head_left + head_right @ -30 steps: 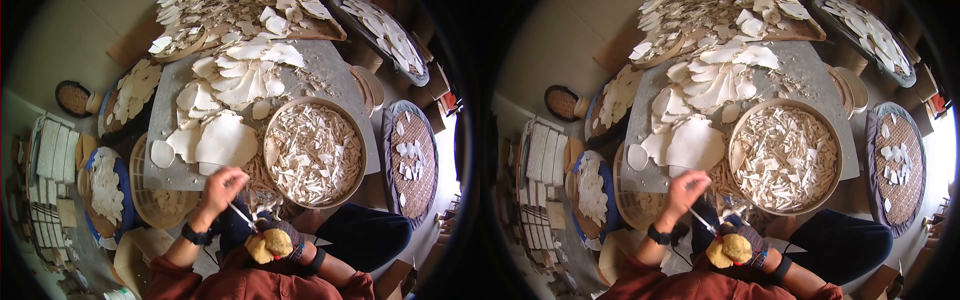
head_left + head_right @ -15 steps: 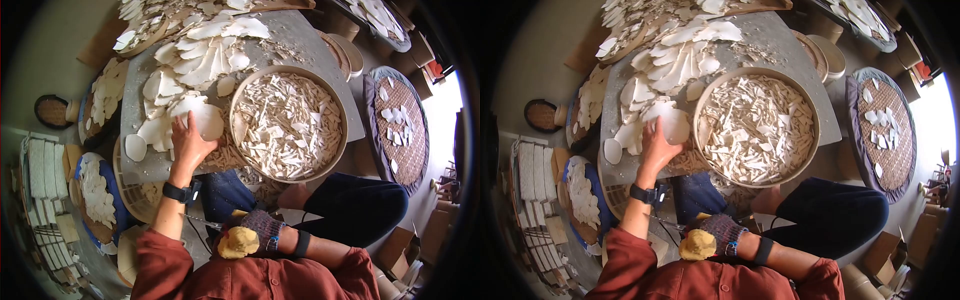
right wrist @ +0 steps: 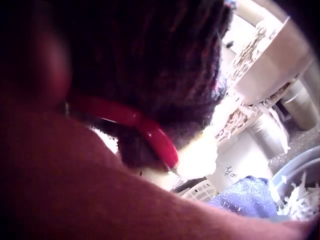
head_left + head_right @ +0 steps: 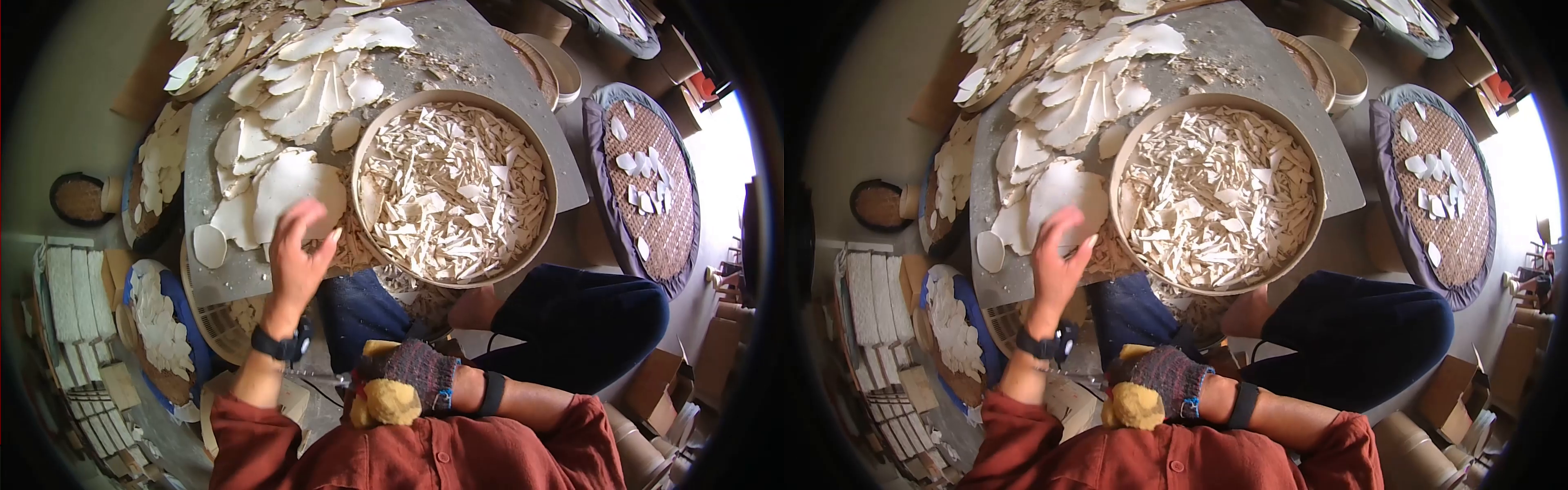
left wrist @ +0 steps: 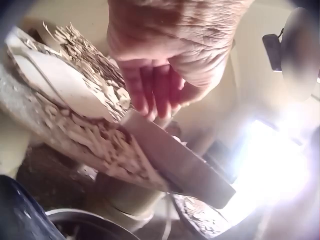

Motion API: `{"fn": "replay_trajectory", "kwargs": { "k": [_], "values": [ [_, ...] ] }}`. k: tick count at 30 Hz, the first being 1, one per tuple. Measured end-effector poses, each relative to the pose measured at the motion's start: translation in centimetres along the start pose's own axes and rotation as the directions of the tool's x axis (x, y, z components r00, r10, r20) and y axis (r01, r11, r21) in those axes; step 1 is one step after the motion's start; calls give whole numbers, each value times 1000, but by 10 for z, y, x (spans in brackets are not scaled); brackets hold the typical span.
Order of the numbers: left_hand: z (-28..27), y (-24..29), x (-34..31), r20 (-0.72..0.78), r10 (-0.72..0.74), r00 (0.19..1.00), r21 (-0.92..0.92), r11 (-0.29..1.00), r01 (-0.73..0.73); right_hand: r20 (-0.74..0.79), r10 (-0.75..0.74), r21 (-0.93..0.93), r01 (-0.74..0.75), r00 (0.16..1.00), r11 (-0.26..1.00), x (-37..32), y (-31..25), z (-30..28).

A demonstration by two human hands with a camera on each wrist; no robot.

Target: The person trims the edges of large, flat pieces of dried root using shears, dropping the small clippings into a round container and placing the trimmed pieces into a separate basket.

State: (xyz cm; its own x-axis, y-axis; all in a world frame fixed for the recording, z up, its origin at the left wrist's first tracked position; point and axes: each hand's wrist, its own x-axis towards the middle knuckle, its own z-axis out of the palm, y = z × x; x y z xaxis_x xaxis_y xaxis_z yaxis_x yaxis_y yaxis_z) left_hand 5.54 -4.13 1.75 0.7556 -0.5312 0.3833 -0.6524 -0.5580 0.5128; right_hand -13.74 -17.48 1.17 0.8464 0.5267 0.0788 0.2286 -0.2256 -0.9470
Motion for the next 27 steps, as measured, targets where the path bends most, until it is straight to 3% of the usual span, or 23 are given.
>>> {"fn": "replay_trajectory", "kwargs": {
  "k": [2,3,4,5,6,8,9,10,12,14,15,17,18,19,21,23,26,27],
  "values": [
    [-3,24,-22,267,-67,961,-339,927,159,-39,72,17,-71,997,997,-5,-6,-7],
    [2,37,-31,433,-102,896,-428,851,304,-64,96,9,-96,993,995,-10,-13,-20],
    [8,48,-40,588,-108,802,-479,752,452,-87,118,2,-118,989,993,-16,-14,-28],
    [24,44,-55,672,-40,739,-438,784,441,-133,153,52,-147,979,988,-25,-11,-31],
    [49,31,-73,748,22,663,-398,815,422,-173,217,241,-172,961,955,-37,-8,-40],
    [98,19,-99,703,101,705,-379,891,251,-280,339,546,-142,898,826,-63,-7,-56],
    [116,18,-101,803,10,595,-182,956,229,-382,390,630,-73,838,773,-79,-12,-60],
    [144,6,-117,817,-54,574,-59,983,176,-482,431,685,21,762,728,-94,-16,-64],
    [178,-1,-126,844,-143,516,185,982,-31,-659,475,696,234,583,679,-124,-27,-64],
    [195,-12,-133,835,-137,532,254,955,-154,-757,490,646,383,432,660,-145,-30,-65],
    [207,-20,-133,884,-184,430,266,954,-138,-777,498,629,421,386,654,-153,-30,-64],
    [224,-34,-145,887,-182,425,268,951,-151,-786,529,617,470,320,631,-164,-27,-58],
    [229,-39,-149,880,-179,440,282,942,-182,-798,560,589,486,224,645,-167,-25,-51],
    [235,-46,-152,903,-170,394,263,945,-195,-801,585,562,500,129,659,-169,-23,-46],
    [249,-58,-160,826,-239,510,306,951,-50,-776,622,590,466,103,659,-163,-31,-47],
    [258,-66,-165,802,-258,538,349,934,-72,-724,678,650,453,126,611,-161,-34,-47],
    [256,-78,-167,877,-270,398,292,956,7,-619,764,748,435,184,501,-161,-32,-45],
    [257,-78,-171,853,-254,456,255,965,60,-591,781,770,430,201,471,-161,-31,-44]
  ]
}}
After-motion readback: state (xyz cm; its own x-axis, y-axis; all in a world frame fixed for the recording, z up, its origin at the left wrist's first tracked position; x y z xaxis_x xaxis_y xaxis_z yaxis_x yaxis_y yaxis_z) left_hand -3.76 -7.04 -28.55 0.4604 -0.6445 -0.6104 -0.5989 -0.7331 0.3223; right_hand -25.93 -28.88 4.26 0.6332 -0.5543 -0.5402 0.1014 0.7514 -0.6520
